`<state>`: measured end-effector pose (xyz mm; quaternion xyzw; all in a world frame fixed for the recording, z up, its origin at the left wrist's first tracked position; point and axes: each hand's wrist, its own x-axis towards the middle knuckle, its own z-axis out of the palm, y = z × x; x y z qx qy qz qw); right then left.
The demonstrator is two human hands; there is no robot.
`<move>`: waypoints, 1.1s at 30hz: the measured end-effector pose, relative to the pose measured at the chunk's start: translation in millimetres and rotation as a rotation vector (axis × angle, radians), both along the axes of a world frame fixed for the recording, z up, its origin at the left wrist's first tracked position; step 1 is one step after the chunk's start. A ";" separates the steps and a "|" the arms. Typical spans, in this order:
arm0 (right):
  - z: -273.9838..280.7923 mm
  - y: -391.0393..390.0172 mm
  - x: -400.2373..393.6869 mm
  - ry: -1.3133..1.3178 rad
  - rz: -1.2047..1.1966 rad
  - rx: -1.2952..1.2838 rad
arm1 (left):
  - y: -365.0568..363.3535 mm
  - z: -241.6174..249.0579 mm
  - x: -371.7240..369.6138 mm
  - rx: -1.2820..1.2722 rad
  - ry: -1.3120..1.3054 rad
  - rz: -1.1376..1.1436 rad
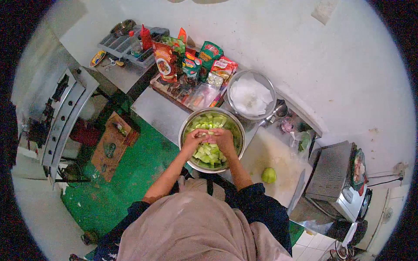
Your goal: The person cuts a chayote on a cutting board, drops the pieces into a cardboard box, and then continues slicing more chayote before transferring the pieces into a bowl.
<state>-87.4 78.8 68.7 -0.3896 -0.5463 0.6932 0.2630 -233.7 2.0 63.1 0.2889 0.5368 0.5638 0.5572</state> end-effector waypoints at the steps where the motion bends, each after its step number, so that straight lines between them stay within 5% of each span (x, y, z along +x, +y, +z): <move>1: 4.6 -1.0 0.0 -0.033 0.018 0.034 | -0.4 1.1 -0.2 0.008 -0.019 0.002; 4: 3.0 2.6 -4.8 -0.434 0.099 0.419 | 0.6 -1.5 -0.8 0.015 -0.078 0.006; 7: 10.0 0.0 -7.1 -0.508 0.173 0.804 | 3.8 -16.8 -4.1 -0.005 -0.137 0.002; 13: 17.6 10.1 2.4 -0.349 0.276 0.328 | 0.3 -4.3 -6.6 -0.042 -0.200 -0.019; 22: 9.3 -9.7 11.8 -0.308 0.146 0.312 | 2.6 -12.8 -8.3 -0.050 -0.228 -0.089; 28: 0.3 -12.8 24.7 -0.059 0.040 -0.071 | 1.0 -10.6 -7.7 -0.067 -0.177 -0.178; 33: 2.2 -7.3 23.4 0.023 0.068 0.080 | 3.2 -15.2 -6.3 -0.092 -0.178 -0.144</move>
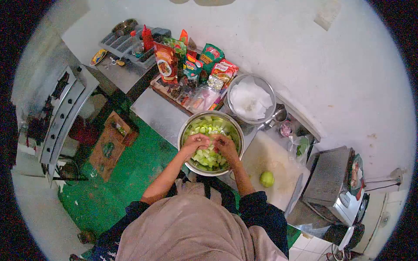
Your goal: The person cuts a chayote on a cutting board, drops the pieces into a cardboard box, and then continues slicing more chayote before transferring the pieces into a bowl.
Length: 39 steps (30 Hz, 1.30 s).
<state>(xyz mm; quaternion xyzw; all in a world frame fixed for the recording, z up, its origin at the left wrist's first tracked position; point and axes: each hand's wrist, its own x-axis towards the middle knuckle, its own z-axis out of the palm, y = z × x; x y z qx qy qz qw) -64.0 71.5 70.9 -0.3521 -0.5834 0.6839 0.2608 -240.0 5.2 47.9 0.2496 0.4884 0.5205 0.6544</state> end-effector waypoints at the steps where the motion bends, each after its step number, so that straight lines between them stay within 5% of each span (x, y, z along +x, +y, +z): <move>1: 4.9 -0.4 -3.1 0.033 0.008 0.045 | 0.0 0.5 0.7 -0.003 -0.011 0.021; 10: -0.1 8.4 -12.9 -0.113 0.169 0.172 | -2.5 3.2 1.5 -0.024 -0.035 0.019; 28: -11.2 23.4 4.1 0.054 0.202 -0.324 | -2.8 2.9 3.6 -0.027 0.020 -0.072; 32: -7.3 41.0 3.9 -0.039 0.134 -0.132 | -3.0 -6.5 0.4 -0.041 0.007 0.012; 39: -18.1 55.8 9.1 -0.165 0.004 0.560 | 2.6 10.6 8.0 0.008 0.050 0.311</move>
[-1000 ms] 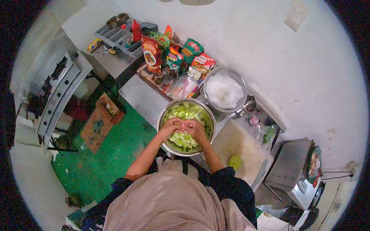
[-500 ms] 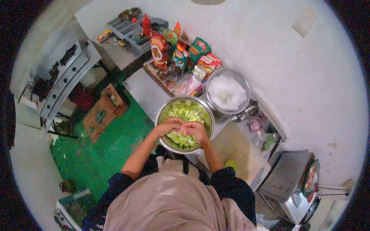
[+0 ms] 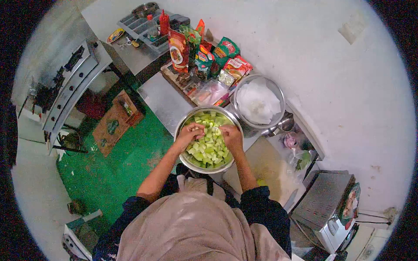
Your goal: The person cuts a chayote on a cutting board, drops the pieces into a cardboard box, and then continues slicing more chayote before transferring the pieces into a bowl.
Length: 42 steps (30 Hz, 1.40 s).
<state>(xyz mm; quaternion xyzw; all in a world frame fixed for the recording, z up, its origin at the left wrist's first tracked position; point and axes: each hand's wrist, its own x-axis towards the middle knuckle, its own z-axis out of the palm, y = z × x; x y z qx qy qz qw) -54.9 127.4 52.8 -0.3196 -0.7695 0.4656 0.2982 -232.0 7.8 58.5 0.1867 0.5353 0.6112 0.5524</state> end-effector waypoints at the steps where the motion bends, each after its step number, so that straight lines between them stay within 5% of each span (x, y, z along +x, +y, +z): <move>1: -1.2 -0.7 -0.2 -0.063 -0.001 0.150 | 0.0 -2.0 -0.7 0.016 -0.012 -0.015; 11: -20.6 -30.4 -12.0 -0.468 0.108 0.493 | 1.9 -4.6 -6.9 0.179 0.057 -0.152; 14: -23.8 -21.3 -13.0 -0.532 0.117 0.285 | 1.4 -5.6 -9.0 0.160 0.097 -0.128; 17: -34.8 -11.9 -5.9 -0.252 0.027 -0.228 | 1.1 -1.5 -7.0 0.083 0.189 -0.113; 21: -28.3 -5.0 11.4 -0.402 0.093 0.286 | 3.3 -7.6 -1.5 0.080 0.222 -0.093; 27: -26.6 -7.9 11.3 -0.391 0.213 0.244 | 4.6 -8.8 -3.1 0.084 0.175 -0.063; 31: -18.1 -4.3 6.1 -0.273 0.143 -0.041 | 2.3 -2.7 -3.3 0.072 0.187 -0.072; 34: 9.6 -7.4 1.7 0.008 0.086 -0.803 | 1.4 -9.2 1.1 0.130 0.197 -0.143; 42: 22.7 -26.6 -6.0 0.265 0.125 -0.899 | 0.9 -16.1 18.8 0.179 0.346 -0.185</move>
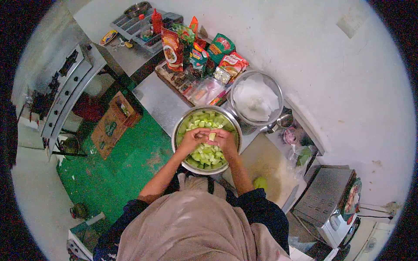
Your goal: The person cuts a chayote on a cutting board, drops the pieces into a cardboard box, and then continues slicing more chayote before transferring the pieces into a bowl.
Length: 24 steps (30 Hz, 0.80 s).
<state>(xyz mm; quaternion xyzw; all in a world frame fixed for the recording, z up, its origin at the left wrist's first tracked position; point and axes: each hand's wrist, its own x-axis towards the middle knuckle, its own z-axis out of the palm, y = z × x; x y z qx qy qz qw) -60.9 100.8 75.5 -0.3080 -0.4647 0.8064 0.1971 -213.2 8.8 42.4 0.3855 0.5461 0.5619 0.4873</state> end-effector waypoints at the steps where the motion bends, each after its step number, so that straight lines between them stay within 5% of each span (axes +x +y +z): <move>1: 0.0 -1.0 -1.5 -0.003 0.003 0.022 | -0.1 1.5 0.1 0.000 0.014 0.019; 7: 16.2 1.6 -3.9 -0.004 0.006 -0.152 | 1.1 2.5 1.8 0.031 0.016 0.129; 10: 0.8 13.8 1.3 -0.176 -0.088 0.252 | 1.8 1.6 2.4 0.014 -0.045 0.211; 13: -18.5 28.9 11.5 -0.508 0.030 1.267 | 1.8 6.1 -0.7 -0.018 -0.101 0.290; 17: -22.7 2.2 9.2 -0.571 0.199 1.079 | 3.0 -0.5 -9.6 -0.058 -0.116 0.349; 21: -6.7 -32.6 3.1 -0.471 0.308 1.309 | 2.1 1.7 -10.6 -0.060 -0.128 0.383; 24: -20.7 -7.7 3.5 -0.620 0.314 1.136 | 0.5 -0.9 -11.0 -0.055 -0.161 0.396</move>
